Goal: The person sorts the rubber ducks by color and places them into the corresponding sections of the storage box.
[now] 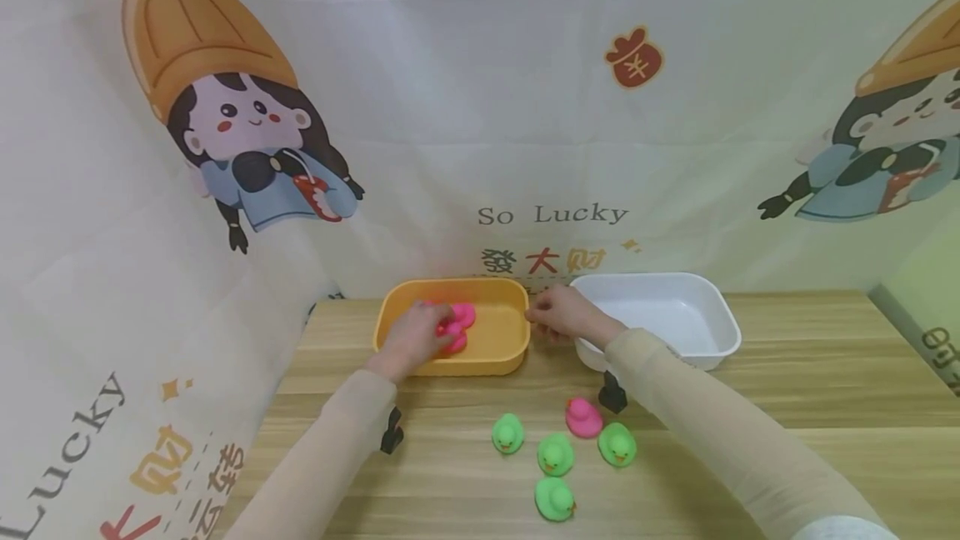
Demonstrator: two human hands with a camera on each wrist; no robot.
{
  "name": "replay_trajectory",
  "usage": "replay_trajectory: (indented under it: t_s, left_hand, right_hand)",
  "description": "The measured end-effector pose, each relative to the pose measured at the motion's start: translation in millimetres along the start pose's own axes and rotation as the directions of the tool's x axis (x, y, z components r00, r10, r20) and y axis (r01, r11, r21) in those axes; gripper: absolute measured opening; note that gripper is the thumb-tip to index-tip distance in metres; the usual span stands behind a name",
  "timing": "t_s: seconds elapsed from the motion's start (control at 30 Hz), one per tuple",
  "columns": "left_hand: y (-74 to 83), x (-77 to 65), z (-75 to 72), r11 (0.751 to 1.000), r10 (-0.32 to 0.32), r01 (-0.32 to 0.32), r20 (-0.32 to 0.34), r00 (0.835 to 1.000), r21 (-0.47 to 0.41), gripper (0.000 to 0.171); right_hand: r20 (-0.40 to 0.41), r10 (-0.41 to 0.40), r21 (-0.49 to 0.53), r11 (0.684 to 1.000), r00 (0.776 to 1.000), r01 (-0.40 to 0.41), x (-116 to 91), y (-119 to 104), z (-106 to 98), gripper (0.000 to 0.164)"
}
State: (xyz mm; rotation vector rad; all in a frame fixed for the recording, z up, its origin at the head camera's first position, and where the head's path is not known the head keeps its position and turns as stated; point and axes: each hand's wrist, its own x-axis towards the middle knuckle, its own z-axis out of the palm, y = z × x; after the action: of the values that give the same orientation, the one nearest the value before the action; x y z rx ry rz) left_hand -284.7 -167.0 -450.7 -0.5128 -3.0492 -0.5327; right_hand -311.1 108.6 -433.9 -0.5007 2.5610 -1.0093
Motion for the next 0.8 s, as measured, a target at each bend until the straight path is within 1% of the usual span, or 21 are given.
replay_trajectory:
  t_s: [0.27, 0.47, 0.8]
  left_hand:
    - [-0.6, 1.2, 3.0, 1.000, 0.024, -0.024, 0.004, 1.000, 0.007, 0.016]
    - [-3.0, 2.4, 7.2, 0.999, 0.046, -0.046, -0.014, 0.999, 0.025, 0.016]
    - [0.0, 1.3, 6.7, 0.999, 0.033, -0.033, -0.001, 0.999, 0.044, 0.021]
  right_hand:
    - [-0.006, -0.012, -0.013, 1.000, 1.000, 0.012, -1.1, -0.8, -0.4, 0.026]
    - [-0.004, -0.010, -0.010, 1.000, 1.000, 0.010, -1.1, -1.9, -0.2, 0.026]
    - [-0.006, -0.001, -0.006, 1.000, 1.000, 0.001, -1.3, -2.1, -0.4, 0.026]
